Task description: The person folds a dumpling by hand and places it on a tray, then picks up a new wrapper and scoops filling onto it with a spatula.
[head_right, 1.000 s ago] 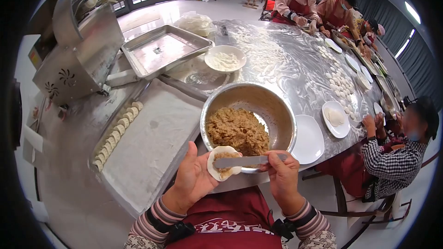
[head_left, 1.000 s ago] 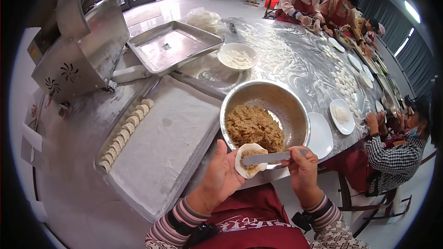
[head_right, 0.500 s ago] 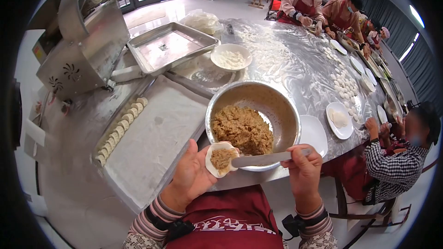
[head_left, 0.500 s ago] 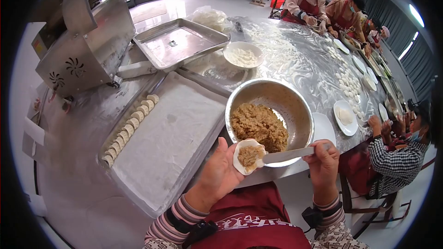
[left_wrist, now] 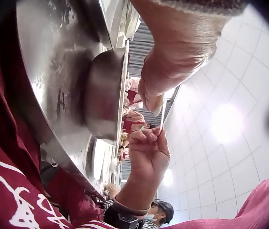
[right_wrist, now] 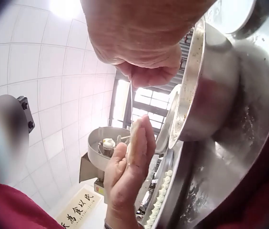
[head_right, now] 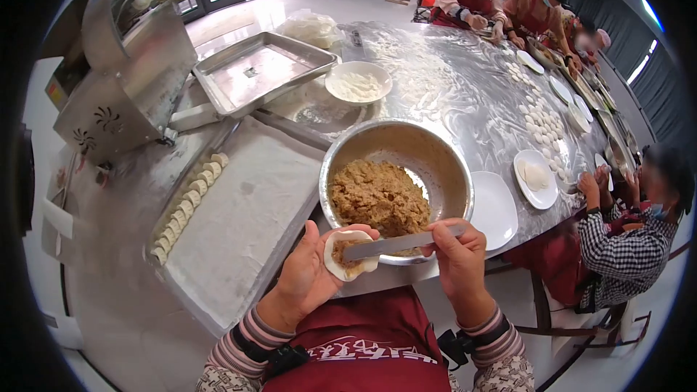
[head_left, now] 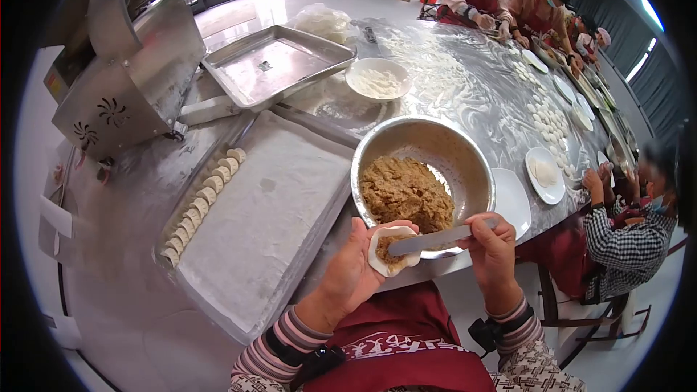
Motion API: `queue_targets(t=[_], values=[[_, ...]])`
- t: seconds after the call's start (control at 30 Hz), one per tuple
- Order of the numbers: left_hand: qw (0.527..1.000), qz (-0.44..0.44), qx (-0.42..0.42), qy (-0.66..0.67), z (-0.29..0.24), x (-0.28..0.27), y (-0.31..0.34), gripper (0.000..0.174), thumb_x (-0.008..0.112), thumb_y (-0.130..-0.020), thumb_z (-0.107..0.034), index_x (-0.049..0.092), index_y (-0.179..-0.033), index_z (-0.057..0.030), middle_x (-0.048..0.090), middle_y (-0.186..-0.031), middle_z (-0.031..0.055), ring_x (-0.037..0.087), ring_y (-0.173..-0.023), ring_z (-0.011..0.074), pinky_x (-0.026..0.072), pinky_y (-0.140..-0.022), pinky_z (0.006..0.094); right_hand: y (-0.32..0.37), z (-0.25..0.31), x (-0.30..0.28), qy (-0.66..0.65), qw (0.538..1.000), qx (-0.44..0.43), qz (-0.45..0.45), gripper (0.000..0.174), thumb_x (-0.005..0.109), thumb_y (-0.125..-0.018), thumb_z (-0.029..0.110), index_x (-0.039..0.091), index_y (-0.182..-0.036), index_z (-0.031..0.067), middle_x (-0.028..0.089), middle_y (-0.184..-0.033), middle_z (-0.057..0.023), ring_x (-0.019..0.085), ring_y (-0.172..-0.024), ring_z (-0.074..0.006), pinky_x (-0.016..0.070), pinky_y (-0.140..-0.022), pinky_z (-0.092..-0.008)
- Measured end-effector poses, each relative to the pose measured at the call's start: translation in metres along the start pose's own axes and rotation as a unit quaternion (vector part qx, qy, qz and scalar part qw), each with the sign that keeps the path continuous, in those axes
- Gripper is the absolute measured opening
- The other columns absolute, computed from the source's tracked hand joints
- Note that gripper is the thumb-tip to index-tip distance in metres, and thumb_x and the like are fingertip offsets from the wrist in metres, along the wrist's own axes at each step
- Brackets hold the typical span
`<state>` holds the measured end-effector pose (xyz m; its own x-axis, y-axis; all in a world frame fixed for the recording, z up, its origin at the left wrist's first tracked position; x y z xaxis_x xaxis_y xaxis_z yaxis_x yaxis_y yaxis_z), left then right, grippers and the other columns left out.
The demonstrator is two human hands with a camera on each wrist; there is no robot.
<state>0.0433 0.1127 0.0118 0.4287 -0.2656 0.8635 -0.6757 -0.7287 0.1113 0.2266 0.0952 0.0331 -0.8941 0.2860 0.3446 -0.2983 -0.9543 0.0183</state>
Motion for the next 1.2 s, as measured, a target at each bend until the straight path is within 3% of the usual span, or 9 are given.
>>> queue_targets(t=[0.17, 0.4, 0.47, 0.67, 0.8, 0.9, 1.0, 1.13, 1.2], values=[[0.999, -0.040, -0.023, 0.022, 0.007, -0.010, -0.003, 0.075, 0.020, -0.096, -0.058, 0.042, -0.129, 0.0057, 0.049, -0.130, 0.0212, 0.048, -0.121, 0.0289, 0.0377, -0.103, 0.0406, -0.002, -0.005, -0.004, 0.016, 1.000, -0.006, 0.022, 0.013, 0.061, -0.089, 0.010, 0.064, -0.090, -0.0025, 0.064, -0.073, -0.0085, 0.060, -0.060, -0.0137, 0.0486, -0.058, -0.0255], [0.997, -0.069, 0.004, 0.031, -0.003, -0.018, -0.001, 0.071, 0.022, -0.097, -0.055, 0.042, -0.129, 0.0053, 0.050, -0.128, 0.0226, 0.047, -0.122, 0.0316, 0.0355, -0.105, 0.0430, -0.008, 0.026, -0.074, -0.001, 0.991, -0.084, -0.108, 0.012, 0.061, -0.089, 0.010, 0.062, -0.093, -0.0019, 0.062, -0.071, -0.0055, 0.057, -0.058, -0.0116, 0.0468, -0.055, -0.0233], [0.998, -0.060, 0.012, 0.031, -0.005, -0.018, -0.002, 0.071, 0.023, -0.096, -0.055, 0.041, -0.129, 0.0055, 0.050, -0.127, 0.0225, 0.047, -0.123, 0.0320, 0.0352, -0.105, 0.0434, 0.005, 0.052, -0.086, 0.162, 0.948, -0.203, -0.186, 0.012, 0.061, -0.087, 0.005, 0.060, -0.097, -0.0021, 0.061, -0.075, -0.0045, 0.056, -0.059, -0.0101, 0.0469, -0.056, -0.0228], [0.998, -0.061, 0.035, 0.006, -0.008, -0.014, 0.001, 0.071, 0.027, -0.096, -0.055, 0.041, -0.129, 0.0061, 0.050, -0.127, 0.0226, 0.046, -0.123, 0.0331, 0.0338, -0.106, 0.0440, 0.012, 0.030, -0.078, 0.355, 0.890, -0.222, -0.180, 0.012, 0.061, -0.085, 0.003, 0.060, -0.097, 0.0009, 0.060, -0.079, -0.0045, 0.058, -0.067, -0.0110, 0.0463, -0.061, -0.0236], [0.998, -0.052, 0.018, -0.002, -0.001, -0.008, 0.002, 0.070, 0.027, -0.096, -0.055, 0.041, -0.129, 0.0057, 0.050, -0.128, 0.0224, 0.046, -0.123, 0.0332, 0.0328, -0.107, 0.0434, 0.013, 0.024, -0.053, 0.477, 0.830, -0.242, -0.158, 0.012, 0.064, -0.080, 0.003, 0.062, -0.092, 0.0024, 0.062, -0.085, -0.0103, 0.059, -0.078, -0.0194, 0.0474, -0.070, -0.0316], [0.999, -0.049, 0.009, 0.018, 0.002, -0.009, 0.003, 0.070, 0.027, -0.096, -0.055, 0.041, -0.129, 0.0053, 0.049, -0.129, 0.0223, 0.045, -0.124, 0.0333, 0.0327, -0.107, 0.0430, 0.025, 0.049, -0.014, 0.647, 0.680, -0.319, -0.131, 0.029, 0.071, -0.075, 0.011, 0.060, -0.101, 0.0040, 0.059, -0.098, -0.0119, 0.056, -0.090, -0.0280, 0.0426, -0.084, -0.0404], [0.999, -0.041, 0.000, 0.035, 0.004, -0.007, 0.003, 0.070, 0.028, -0.095, -0.056, 0.041, -0.129, 0.0044, 0.048, -0.130, 0.0220, 0.044, -0.125, 0.0331, 0.0330, -0.107, 0.0430, 0.056, 0.074, 0.029, 0.580, 0.674, -0.454, -0.060, 0.040, 0.074, -0.073, 0.017, 0.058, -0.108, 0.0048, 0.058, -0.103, -0.0123, 0.054, -0.096, -0.0314, 0.0435, -0.084, -0.0424], [0.998, -0.008, -0.025, 0.054, 0.015, 0.001, -0.001, 0.069, 0.027, -0.096, -0.055, 0.040, -0.130, 0.0028, 0.047, -0.131, 0.0210, 0.044, -0.125, 0.0312, 0.0342, -0.106, 0.0429, 0.093, 0.049, 0.086, 0.503, 0.639, -0.555, 0.176, 0.033, 0.071, -0.070, 0.015, 0.063, -0.101, 0.0061, 0.058, -0.107, -0.0119, 0.055, -0.099, -0.0285, 0.0467, -0.083, -0.0416], [0.997, 0.001, -0.038, 0.070, 0.020, 0.002, 0.002, 0.068, 0.027, -0.096, -0.055, 0.040, -0.131, 0.0021, 0.047, -0.132, 0.0200, 0.045, -0.125, 0.0299, 0.0348, -0.106, 0.0427, 0.093, 0.042, 0.097, 0.500, 0.633, -0.559, 0.193, 0.029, 0.071, -0.069, 0.014, 0.064, -0.096, 0.0063, 0.058, -0.108, -0.0124, 0.056, -0.099, -0.0283, 0.0474, -0.082, -0.0407]])
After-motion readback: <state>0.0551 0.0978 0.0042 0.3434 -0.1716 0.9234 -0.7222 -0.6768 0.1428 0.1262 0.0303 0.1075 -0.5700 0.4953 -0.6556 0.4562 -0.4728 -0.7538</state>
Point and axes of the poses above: each hand's wrist, its own y-axis away from the middle knuckle, its own x-axis out of the palm, z = x × y, the point moved 10 cm from there along -y, towards the middle knuckle
